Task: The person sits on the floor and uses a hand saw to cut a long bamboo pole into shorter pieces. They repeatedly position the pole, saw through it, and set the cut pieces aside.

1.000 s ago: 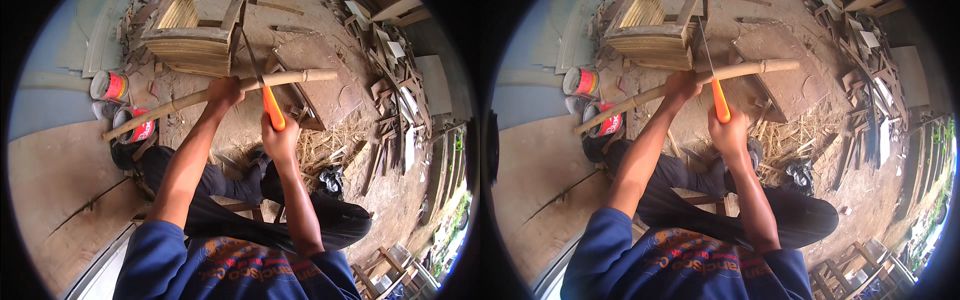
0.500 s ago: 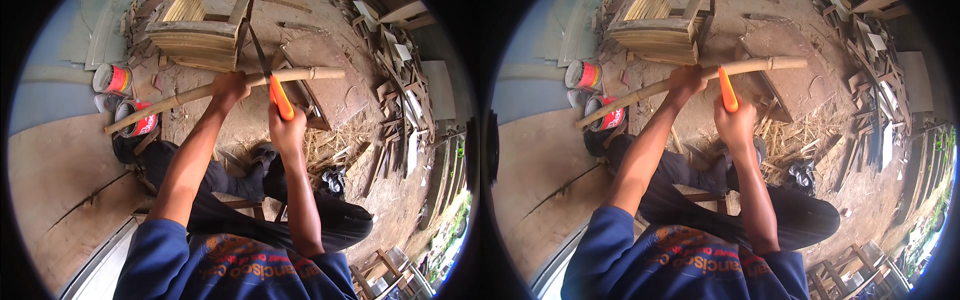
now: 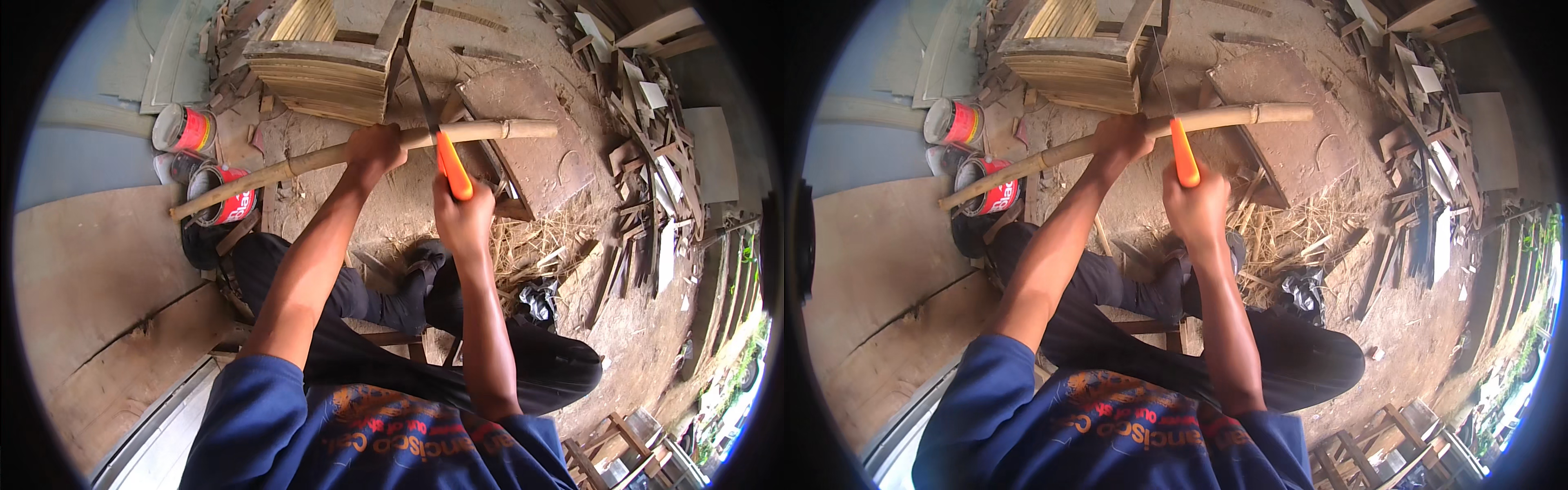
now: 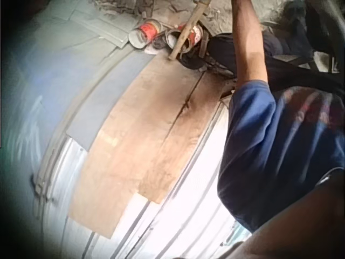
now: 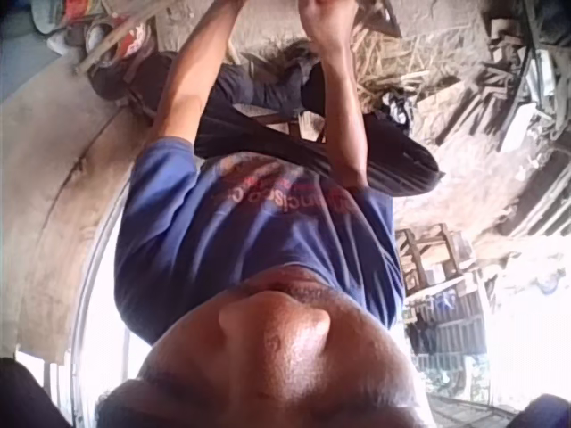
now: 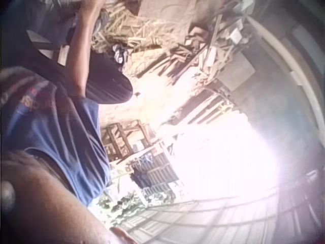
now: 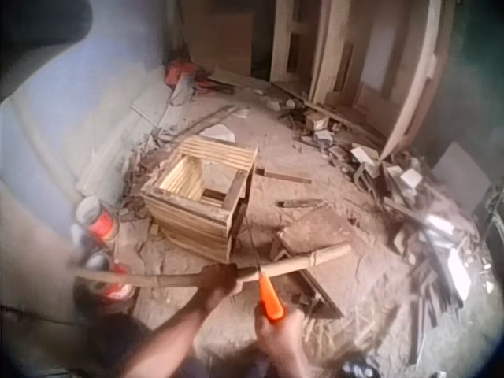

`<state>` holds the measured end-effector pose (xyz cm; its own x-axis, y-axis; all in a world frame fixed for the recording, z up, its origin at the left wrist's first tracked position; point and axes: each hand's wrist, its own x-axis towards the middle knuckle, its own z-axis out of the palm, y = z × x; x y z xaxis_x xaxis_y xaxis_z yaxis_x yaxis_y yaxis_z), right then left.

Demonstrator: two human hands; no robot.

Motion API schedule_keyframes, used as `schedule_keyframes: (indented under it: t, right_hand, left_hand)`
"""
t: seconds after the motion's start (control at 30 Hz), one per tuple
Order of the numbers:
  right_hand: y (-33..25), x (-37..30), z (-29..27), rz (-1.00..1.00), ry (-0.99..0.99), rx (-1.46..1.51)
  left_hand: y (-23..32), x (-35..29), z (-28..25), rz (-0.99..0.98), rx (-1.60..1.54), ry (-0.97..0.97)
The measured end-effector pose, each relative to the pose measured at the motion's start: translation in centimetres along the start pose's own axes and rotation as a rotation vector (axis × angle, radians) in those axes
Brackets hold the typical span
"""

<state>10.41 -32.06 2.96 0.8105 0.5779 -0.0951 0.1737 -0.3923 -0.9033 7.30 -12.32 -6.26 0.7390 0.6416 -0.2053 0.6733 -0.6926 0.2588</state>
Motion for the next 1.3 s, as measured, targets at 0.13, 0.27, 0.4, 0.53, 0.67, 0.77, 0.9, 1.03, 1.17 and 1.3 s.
schedule_keyframes:
  t: [0.13, 0.27, 0.4, 0.53, 0.67, 0.77, 0.9, 1.03, 1.17, 1.3]
  right_hand:
    - [0.4, -4.1, -1.5, 0.017, -0.017, -0.026]
    - [-1.6, -14.1, -7.0, 0.112, -0.033, 0.030]
    - [-2.1, -8.9, -4.6, 0.238, -0.017, -0.018]
    - [-0.9, 0.7, 0.1, -0.197, 0.037, -0.031]
    - [-1.2, 2.3, -0.5, -0.072, -0.063, 0.025]
    - [-1.9, 0.9, -1.5, -0.140, -0.166, 0.074]
    - [-0.8, 0.1, -1.0, -0.064, -0.147, 0.140]
    - [1.8, -1.1, 0.3, -0.097, -0.028, 0.117]
    - [2.2, -6.7, -2.8, -0.019, -0.043, 0.031]
    - [-0.3, -14.4, -7.1, -0.005, -0.040, -0.114]
  left_hand:
    - [0.1, 0.0, -0.6, 0.004, 0.000, -0.071]
    - [-0.4, 0.2, -0.1, -0.002, 0.022, -0.072]
    - [-0.2, -0.1, 0.5, 0.000, -0.019, -0.022]
    - [0.2, 0.0, 0.1, -0.029, 0.063, -0.062]
    - [0.2, 0.4, -0.1, -0.042, 0.071, -0.096]
    - [0.1, 0.4, -0.1, -0.022, 0.086, -0.072]
    - [0.3, 0.3, -0.2, -0.037, 0.074, -0.077]
    - [0.4, 0.3, -0.4, -0.028, 0.088, -0.093]
    - [-0.1, 0.2, -0.2, 0.006, 0.013, -0.023]
    - [-0.5, 0.1, 0.0, 0.017, 0.003, -0.059]
